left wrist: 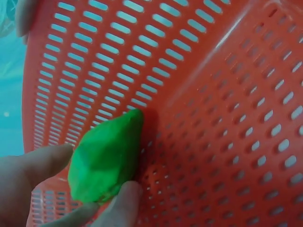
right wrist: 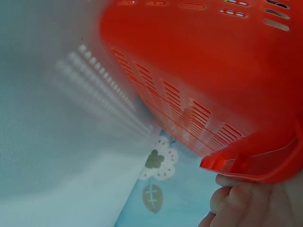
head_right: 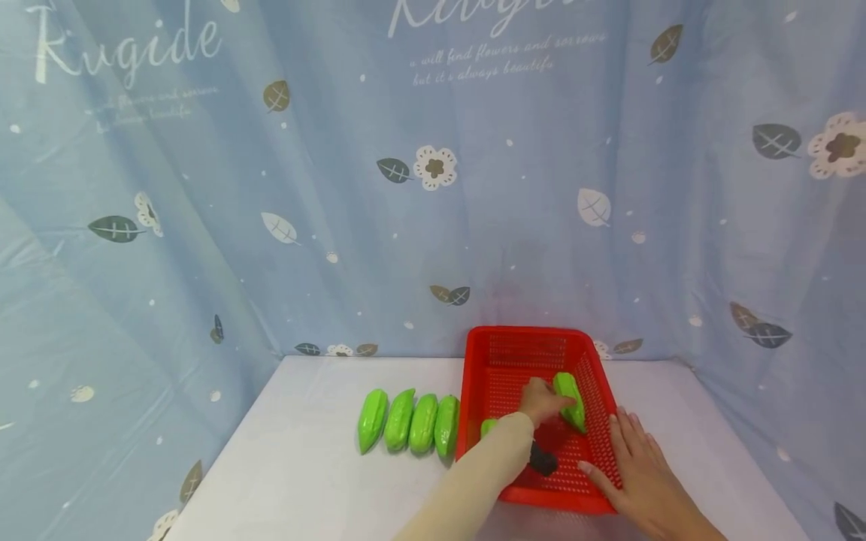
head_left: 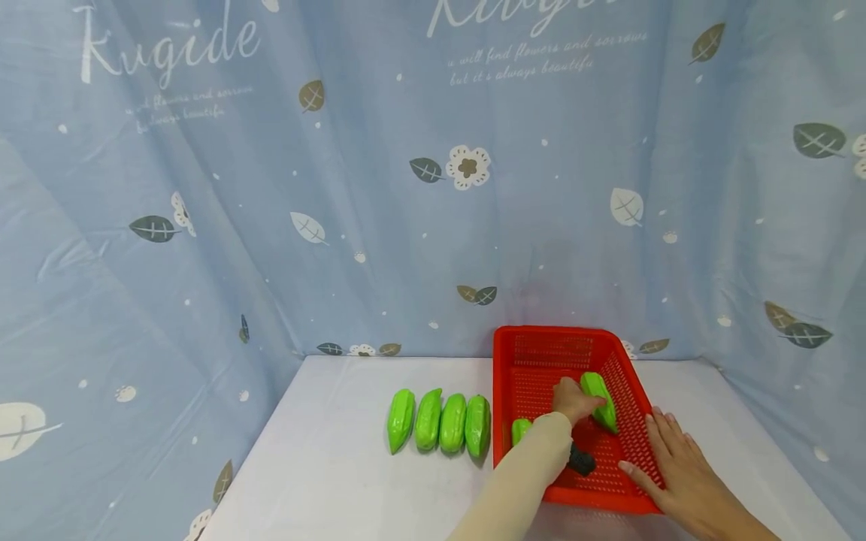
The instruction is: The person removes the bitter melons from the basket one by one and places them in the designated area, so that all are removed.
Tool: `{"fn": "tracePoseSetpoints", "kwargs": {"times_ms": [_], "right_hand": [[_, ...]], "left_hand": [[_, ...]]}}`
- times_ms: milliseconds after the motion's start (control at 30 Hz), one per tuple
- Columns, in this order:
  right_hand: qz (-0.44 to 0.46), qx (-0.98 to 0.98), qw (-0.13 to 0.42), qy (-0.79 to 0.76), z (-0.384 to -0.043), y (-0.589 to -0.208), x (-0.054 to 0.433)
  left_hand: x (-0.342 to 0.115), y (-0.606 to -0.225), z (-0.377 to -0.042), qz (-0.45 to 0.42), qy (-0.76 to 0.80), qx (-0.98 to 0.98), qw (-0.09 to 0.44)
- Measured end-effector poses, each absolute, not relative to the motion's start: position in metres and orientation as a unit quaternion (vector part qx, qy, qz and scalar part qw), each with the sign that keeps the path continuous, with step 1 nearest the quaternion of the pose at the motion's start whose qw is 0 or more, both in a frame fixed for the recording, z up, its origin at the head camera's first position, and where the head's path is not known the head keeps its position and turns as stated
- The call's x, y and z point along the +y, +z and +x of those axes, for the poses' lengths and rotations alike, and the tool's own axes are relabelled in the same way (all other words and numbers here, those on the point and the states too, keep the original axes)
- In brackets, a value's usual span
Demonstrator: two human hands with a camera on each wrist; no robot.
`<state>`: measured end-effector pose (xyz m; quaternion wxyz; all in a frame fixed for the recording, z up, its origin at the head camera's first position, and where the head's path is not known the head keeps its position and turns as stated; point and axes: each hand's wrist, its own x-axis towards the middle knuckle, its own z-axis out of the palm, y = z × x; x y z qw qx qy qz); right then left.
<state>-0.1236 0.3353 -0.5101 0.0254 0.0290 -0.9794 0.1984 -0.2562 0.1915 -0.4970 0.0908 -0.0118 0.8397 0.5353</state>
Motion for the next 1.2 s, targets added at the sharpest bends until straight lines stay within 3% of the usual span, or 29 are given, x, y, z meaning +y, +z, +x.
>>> {"fn": "tracePoseSetpoints", "kwargs": {"times_ms": [267,667,1200], "right_hand": [[0.037,-0.978,0.038,0.201,-0.121,-0.510,0.330],[0.051,-0.980,0.062,0.184,-0.119,-0.511,0.326],[0.047,-0.980,0.056,0.183,-0.118,-0.510,0.332]], "left_hand": [[0.192,-0.498,-0.257,-0.012,0.514,0.854,0.079],[0.192,-0.508,-0.265,-0.046,0.608,0.784,0.120],[0.181,-0.480,-0.257,-0.050,0.656,0.738,0.151]]}}
